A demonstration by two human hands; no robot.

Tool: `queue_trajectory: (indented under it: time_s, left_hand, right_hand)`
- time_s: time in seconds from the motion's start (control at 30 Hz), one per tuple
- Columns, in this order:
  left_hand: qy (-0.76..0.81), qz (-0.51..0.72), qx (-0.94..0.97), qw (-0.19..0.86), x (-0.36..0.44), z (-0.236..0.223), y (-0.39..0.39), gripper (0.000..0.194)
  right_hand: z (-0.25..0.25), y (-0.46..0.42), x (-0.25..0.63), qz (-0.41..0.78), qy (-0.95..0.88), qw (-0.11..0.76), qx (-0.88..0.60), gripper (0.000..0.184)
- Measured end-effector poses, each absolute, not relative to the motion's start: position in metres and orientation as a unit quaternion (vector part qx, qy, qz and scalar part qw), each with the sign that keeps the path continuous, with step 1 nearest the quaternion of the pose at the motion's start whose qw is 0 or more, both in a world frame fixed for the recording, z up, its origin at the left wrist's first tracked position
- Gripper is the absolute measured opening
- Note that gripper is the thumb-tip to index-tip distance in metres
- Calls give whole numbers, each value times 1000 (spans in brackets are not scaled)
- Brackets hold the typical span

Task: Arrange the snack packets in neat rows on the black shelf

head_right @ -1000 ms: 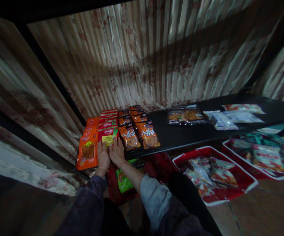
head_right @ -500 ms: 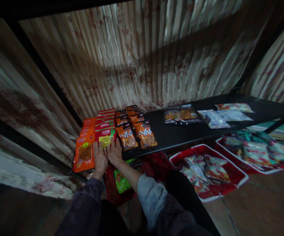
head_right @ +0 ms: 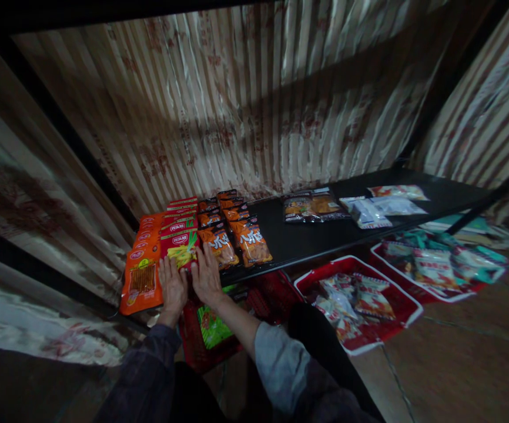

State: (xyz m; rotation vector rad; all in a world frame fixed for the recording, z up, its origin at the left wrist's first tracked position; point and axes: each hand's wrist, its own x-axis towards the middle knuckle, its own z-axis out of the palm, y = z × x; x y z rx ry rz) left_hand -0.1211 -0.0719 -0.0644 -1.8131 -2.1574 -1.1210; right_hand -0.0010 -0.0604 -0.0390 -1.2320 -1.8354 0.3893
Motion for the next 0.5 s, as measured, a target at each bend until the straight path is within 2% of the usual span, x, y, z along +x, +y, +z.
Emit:
queue_trajectory:
  time_s: [0.1,0.27,0.5]
  left_hand:
    - [-692,-387,-608,47,-106,-53,-74,51]
    - [-620,-427,-656,-52,-61,-41,-68,51]
    - [-642,-439,-608,-159,-30,-53,-42,52]
  right_hand:
    - [-40,-58,23,121,-714,446,-526,54]
    - [-46,-47,49,134,-676,428,-585,54]
    - [-42,-36,59,153,-669,423,-592,56]
